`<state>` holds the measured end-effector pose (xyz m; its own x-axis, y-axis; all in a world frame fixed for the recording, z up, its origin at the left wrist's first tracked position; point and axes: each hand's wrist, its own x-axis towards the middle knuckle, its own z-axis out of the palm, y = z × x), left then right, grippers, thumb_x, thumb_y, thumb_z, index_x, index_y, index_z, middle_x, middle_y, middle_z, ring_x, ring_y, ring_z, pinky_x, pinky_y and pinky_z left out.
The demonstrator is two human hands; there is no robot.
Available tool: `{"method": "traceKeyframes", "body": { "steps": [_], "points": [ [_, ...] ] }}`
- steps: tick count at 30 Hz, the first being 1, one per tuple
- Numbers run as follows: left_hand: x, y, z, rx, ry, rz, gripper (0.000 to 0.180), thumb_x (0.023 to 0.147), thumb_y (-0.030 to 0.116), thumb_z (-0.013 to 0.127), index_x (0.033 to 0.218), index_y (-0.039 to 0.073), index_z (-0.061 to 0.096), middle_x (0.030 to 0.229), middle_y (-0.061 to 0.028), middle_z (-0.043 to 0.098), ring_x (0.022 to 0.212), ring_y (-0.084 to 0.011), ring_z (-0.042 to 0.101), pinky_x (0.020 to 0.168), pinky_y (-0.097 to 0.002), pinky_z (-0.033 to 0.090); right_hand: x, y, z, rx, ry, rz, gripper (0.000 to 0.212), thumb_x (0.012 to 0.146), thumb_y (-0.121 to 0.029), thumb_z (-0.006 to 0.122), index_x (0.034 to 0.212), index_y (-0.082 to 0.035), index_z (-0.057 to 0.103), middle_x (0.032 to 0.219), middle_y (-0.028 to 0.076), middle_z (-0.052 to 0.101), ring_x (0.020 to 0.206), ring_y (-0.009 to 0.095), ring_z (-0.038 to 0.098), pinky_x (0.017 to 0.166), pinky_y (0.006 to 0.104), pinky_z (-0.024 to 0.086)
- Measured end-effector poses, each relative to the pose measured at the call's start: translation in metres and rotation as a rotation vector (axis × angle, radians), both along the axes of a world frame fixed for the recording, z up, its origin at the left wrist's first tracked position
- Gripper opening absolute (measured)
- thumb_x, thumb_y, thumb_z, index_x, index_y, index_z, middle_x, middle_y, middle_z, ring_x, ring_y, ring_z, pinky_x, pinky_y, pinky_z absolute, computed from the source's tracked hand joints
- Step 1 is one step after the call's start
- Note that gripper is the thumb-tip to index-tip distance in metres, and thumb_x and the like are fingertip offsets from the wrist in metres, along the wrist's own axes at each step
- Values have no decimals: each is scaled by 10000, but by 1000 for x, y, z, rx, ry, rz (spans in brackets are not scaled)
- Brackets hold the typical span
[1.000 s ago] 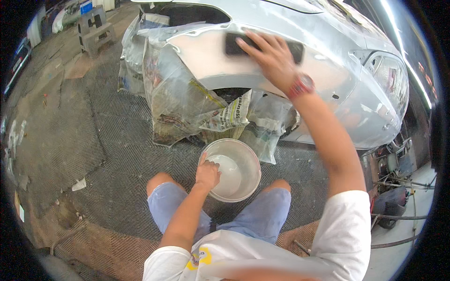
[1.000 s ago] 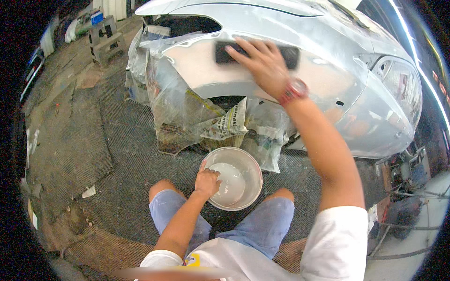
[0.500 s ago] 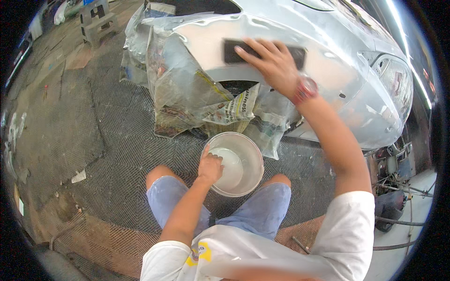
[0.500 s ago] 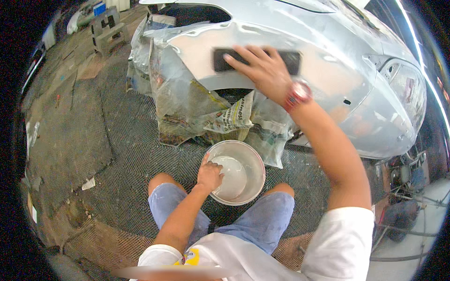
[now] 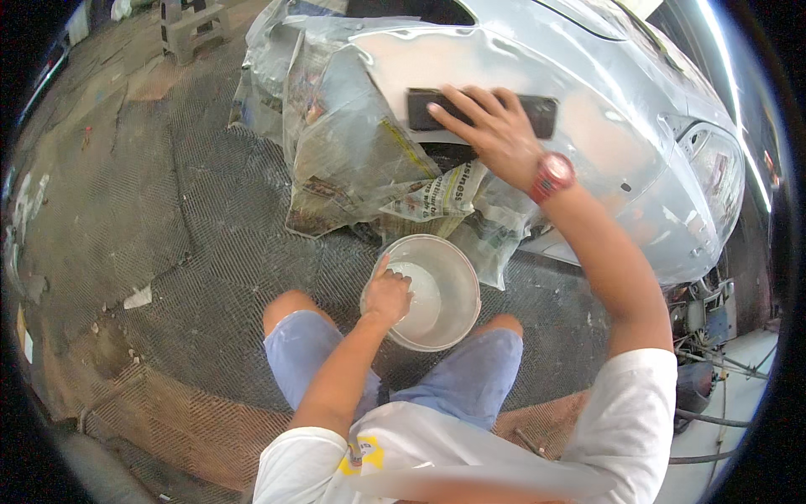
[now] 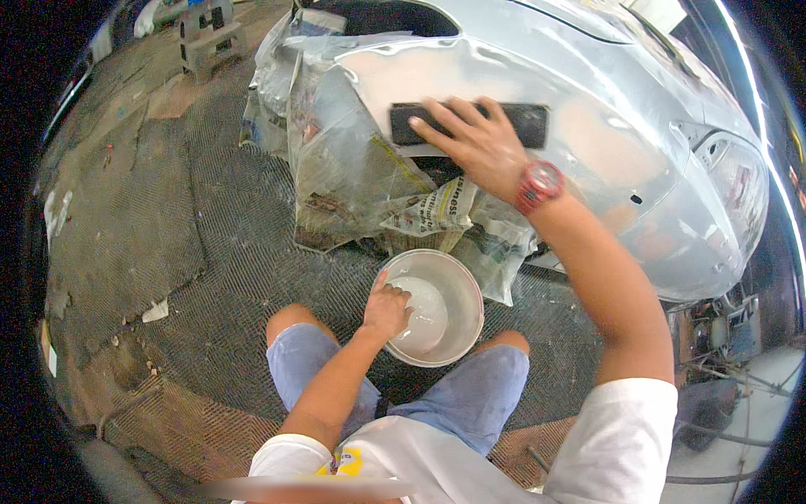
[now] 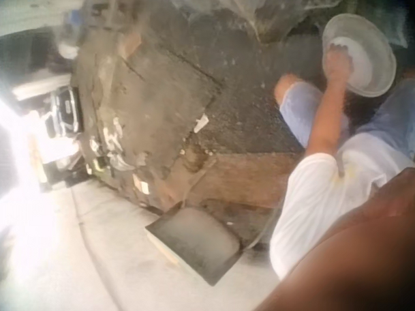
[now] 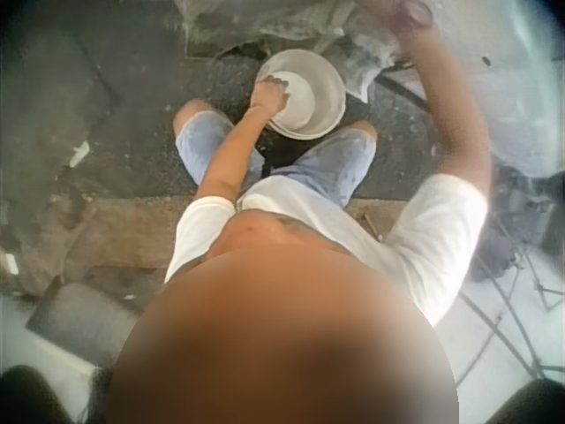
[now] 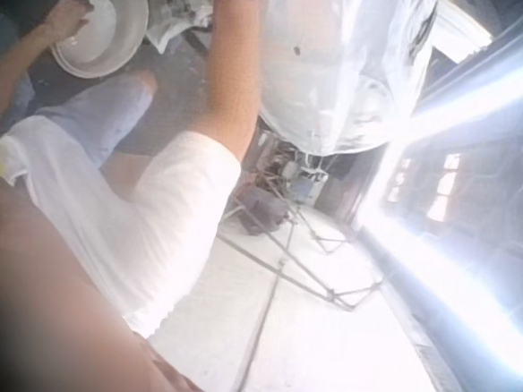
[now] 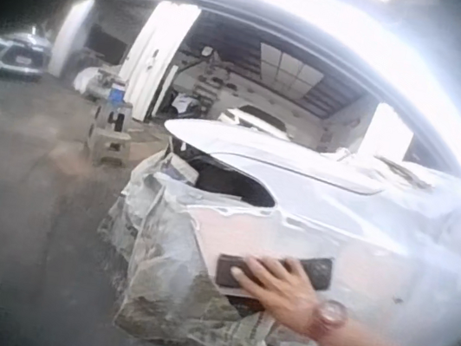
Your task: The person sands a white car bumper with a wet sanding block, repeatedly dipping the block into a bucket of water and rubbing the surface. The person occasionally wipes the sanded area with their hand to check the surface.
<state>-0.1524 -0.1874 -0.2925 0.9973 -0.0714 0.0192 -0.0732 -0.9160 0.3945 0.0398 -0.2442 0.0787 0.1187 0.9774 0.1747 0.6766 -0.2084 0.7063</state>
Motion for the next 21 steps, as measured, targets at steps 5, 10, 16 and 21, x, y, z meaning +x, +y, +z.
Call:
{"method": "traceKeyframes", "body": {
  "steps": [5,10,16,21],
  "points": [
    [-1,1,2,8,8,-16,322,1046,388,740,1186,115,837,1140,-111,822,1234,-274,741,1434,-503,146,2,49,-10,117,-75,176,668,949,-155,729,1606,-183,606,1648,80,581,1443,275,583,1156,526,460],
    [-2,2,6,72,-2,-36,324,1044,380,741,1201,113,835,1132,-101,822,1232,-267,742,1434,-501,149,9,59,-21,115,-54,181,647,963,-149,689,1604,-160,603,1663,78,568,1460,265,564,1167,513,450],
    [-1,1,1,-6,-10,-16,360,1051,388,729,1244,103,832,1136,-96,821,1241,-262,737,1439,-496,124,3,20,-9,36,-73,153,746,915,-120,750,1637,-235,602,1691,54,569,1465,258,580,1193,504,449],
    [-1,2,-1,10,-30,-17,333,1032,371,752,1207,105,849,1073,-95,819,1192,-259,751,1434,-486,149,31,130,-1,359,-158,233,716,966,-47,676,1649,-246,605,1664,67,597,1461,274,580,1189,485,439]
  ]
}}
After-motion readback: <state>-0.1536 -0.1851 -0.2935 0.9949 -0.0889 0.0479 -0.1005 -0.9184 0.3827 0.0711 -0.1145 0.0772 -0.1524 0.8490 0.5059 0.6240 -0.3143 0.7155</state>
